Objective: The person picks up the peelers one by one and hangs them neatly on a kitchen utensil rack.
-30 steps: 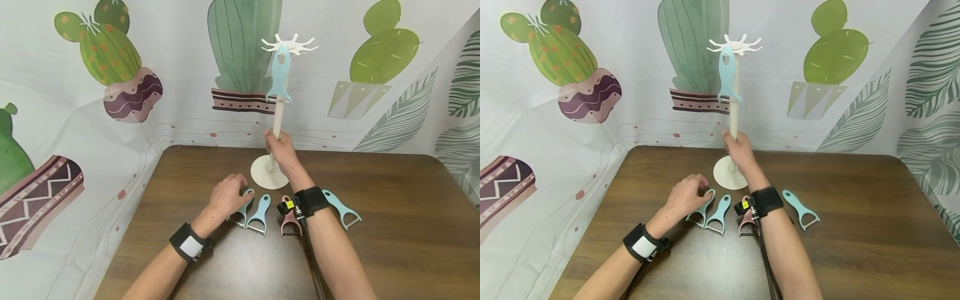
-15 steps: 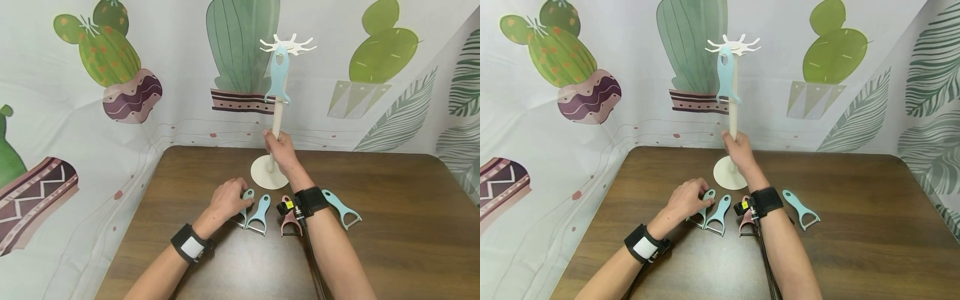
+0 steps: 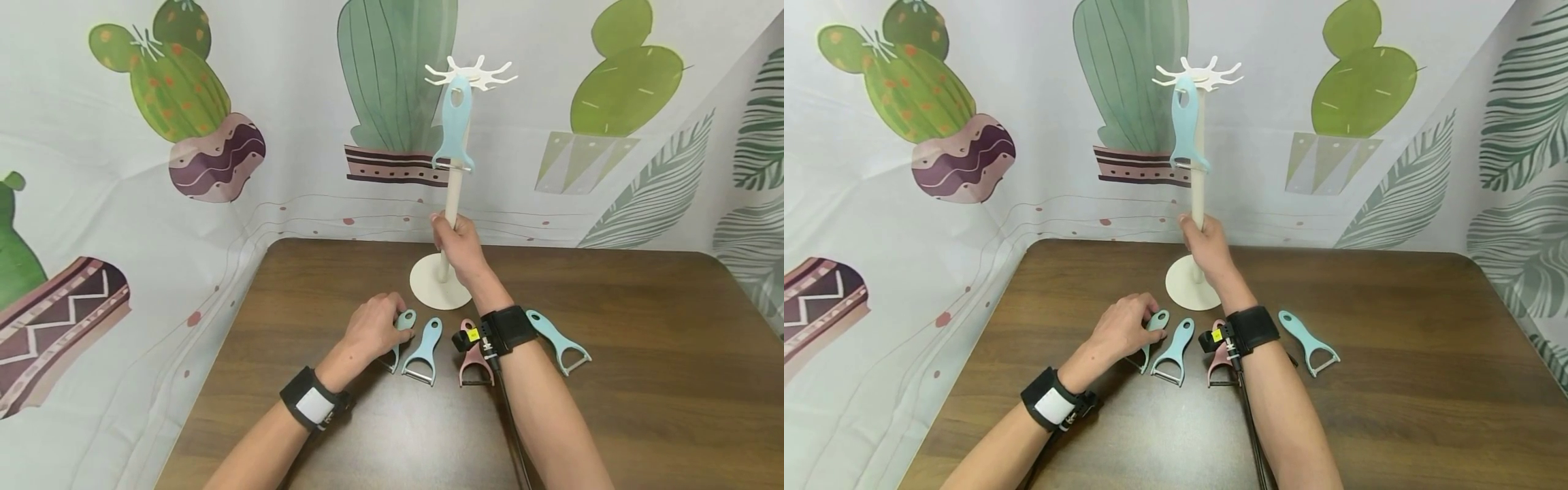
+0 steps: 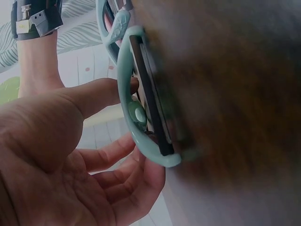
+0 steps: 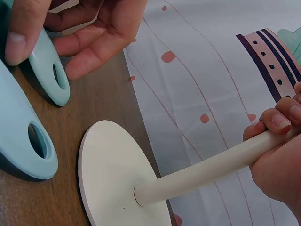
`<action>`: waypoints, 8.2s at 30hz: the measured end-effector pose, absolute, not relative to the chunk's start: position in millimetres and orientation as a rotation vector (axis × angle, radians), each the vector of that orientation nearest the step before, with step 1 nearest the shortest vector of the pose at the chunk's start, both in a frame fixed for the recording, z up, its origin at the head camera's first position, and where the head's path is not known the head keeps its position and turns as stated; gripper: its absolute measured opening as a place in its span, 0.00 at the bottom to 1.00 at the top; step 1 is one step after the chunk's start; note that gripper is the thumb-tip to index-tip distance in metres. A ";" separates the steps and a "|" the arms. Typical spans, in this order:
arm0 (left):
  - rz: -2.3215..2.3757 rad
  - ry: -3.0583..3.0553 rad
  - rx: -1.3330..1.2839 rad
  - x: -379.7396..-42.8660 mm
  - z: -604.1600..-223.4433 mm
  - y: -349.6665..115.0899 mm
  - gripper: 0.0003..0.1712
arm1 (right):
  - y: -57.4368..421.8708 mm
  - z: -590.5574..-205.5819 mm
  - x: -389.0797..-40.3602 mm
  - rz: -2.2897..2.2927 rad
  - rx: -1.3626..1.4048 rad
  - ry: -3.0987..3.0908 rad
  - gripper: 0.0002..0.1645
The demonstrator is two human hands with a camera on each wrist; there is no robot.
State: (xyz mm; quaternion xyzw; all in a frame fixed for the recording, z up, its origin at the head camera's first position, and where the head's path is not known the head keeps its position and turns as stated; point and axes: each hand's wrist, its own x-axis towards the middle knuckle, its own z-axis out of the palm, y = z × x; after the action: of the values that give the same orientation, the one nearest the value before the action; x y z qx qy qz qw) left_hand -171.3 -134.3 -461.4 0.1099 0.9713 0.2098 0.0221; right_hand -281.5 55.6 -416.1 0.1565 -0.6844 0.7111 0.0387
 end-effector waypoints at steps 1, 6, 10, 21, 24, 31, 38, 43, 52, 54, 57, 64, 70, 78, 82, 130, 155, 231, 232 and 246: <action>0.651 3.008 0.340 -171.1 -461.4 -134.3 0.24 | 55.5 -416.1 -281.3 2.180 0.481 -2.098 0.30; 0.667 3.006 0.334 -169.6 -461.2 -133.9 0.23 | 55.2 -416.3 -279.8 2.179 0.474 -2.102 0.29; 0.684 3.000 0.341 -168.0 -459.9 -133.7 0.22 | 55.8 -416.5 -279.0 2.183 0.468 -2.104 0.30; 0.703 3.021 0.349 -164.5 -457.6 -133.5 0.22 | 56.2 -415.7 -281.0 2.184 0.459 -2.121 0.30; 0.738 3.030 0.361 -164.3 -458.3 -132.5 0.22 | 56.6 -415.7 -280.4 2.187 0.457 -2.125 0.30; 0.810 3.062 0.386 -167.0 -456.5 -132.1 0.22 | 56.4 -414.6 -279.6 2.187 0.461 -2.127 0.30; 0.910 3.085 0.414 -171.9 -449.5 -131.9 0.21 | 56.5 -412.3 -279.5 2.167 0.456 -2.123 0.30; 0.977 3.099 0.429 -172.7 -446.2 -131.6 0.22 | 56.3 -413.4 -279.8 2.166 0.471 -2.117 0.31; 1.129 3.111 0.485 -174.8 -439.9 -131.9 0.23 | 55.9 -416.4 -280.8 2.142 0.496 -2.138 0.31; 1.173 3.108 0.490 -174.9 -437.8 -132.2 0.23 | 56.0 -416.8 -281.5 2.136 0.499 -2.146 0.32; 1.228 3.098 0.489 -175.0 -434.9 -132.9 0.22 | 56.4 -416.1 -281.2 2.136 0.503 -2.148 0.32; 1.292 3.102 0.472 -174.2 -425.1 -133.3 0.21 | 57.0 -416.3 -280.2 2.138 0.488 -2.149 0.31; 1.371 3.120 0.510 -175.3 -421.7 -131.5 0.22 | 57.8 -416.6 -280.5 2.142 0.486 -2.144 0.31; 1.491 3.151 0.542 -178.6 -414.6 -129.7 0.22 | 56.7 -416.6 -280.7 2.131 0.493 -2.136 0.30; 1.539 3.156 0.542 -180.2 -411.7 -127.6 0.22 | 57.1 -418.9 -282.4 2.130 0.483 -2.141 0.30; 2.099 3.085 0.785 -209.7 -346.8 -112.5 0.22 | 55.3 -417.8 -282.4 2.174 0.480 -2.082 0.27; 2.204 3.098 0.873 -222.4 -308.5 -104.2 0.23 | 51.7 -415.4 -282.4 2.207 0.370 -2.074 0.28; 2.221 3.121 1.045 -249.2 -237.1 -87.0 0.24 | 50.7 -418.3 -282.0 2.207 0.402 -2.021 0.31; 2.221 3.119 1.049 -249.7 -237.1 -86.8 0.24 | 50.8 -418.2 -281.9 2.205 0.401 -2.018 0.31; 2.199 3.088 0.970 -258.8 -242.2 -84.8 0.25 | 49.6 -420.1 -284.1 2.192 0.373 -2.024 0.31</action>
State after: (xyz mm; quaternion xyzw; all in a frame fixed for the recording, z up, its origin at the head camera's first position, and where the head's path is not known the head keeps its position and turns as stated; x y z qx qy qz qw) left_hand -258.8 -84.8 -242.2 0.2297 0.7312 0.5207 -0.3760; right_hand -284.1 49.6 -420.1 0.1239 -0.6716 0.7273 0.0676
